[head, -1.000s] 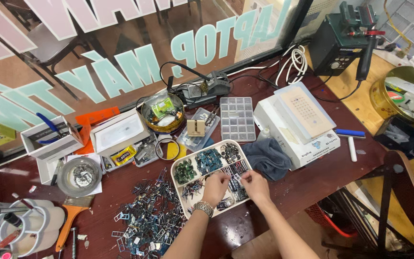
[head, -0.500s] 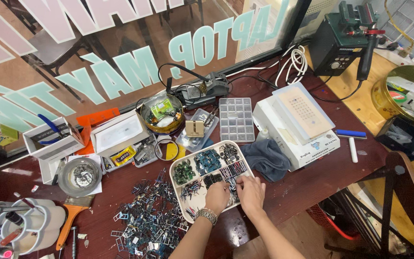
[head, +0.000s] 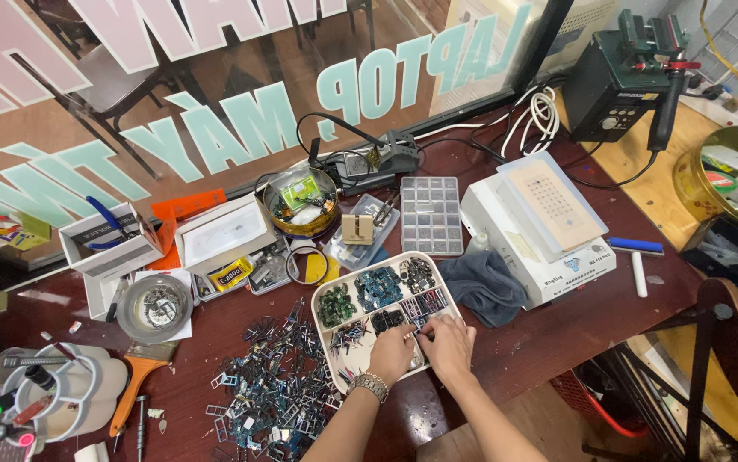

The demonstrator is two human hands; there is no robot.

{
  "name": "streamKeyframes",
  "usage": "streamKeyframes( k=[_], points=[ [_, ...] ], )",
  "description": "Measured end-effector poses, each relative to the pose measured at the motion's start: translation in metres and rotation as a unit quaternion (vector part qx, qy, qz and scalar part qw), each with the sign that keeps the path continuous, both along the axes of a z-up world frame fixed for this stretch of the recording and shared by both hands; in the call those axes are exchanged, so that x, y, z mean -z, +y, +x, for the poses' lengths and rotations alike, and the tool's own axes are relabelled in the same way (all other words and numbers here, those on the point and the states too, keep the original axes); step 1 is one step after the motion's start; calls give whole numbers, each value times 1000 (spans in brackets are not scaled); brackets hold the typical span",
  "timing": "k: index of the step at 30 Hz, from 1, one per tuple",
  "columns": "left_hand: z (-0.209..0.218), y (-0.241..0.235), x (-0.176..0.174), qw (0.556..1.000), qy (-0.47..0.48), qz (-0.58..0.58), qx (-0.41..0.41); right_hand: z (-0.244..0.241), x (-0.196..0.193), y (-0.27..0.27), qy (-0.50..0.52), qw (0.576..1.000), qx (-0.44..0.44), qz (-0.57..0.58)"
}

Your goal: The person sorts small electronic components from a pile on the workbench into a compartmentalized tray. They pick up individual pieces, separate them by type, and place them into the appropriate sections of the tray.

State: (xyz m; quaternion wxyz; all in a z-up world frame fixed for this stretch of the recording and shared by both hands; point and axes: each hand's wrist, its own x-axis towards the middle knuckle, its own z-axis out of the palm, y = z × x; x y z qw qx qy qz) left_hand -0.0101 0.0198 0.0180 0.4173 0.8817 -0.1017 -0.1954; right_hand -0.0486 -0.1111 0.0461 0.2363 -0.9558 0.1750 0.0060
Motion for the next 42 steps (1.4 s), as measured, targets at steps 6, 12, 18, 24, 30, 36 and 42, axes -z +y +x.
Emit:
streamKeyframes(
  k=[6,12,18,24,30,36,42],
  points=[
    [1,15,-18,998,48,-29,-32,9,-14,10,-20,998,37,43],
    [11,52,-21,986,-69,-102,-109,28,-34,57,-81,989,-36,117],
    [10,132,-17,965,-131,-76,-214,36,-34,123,-110,972,-127,165],
    [-9,226,-16,941,-72,-25,-331,39,-14,199,-26,954,-223,198],
    [-27,304,-2,911,-131,54,-388,42,11,266,48,919,-263,289],
    [-29,345,1,926,-165,91,-328,41,11,320,19,917,-292,271],
    [-21,356,5,953,-106,117,-257,38,7,350,-29,950,-281,132]
  ],
)
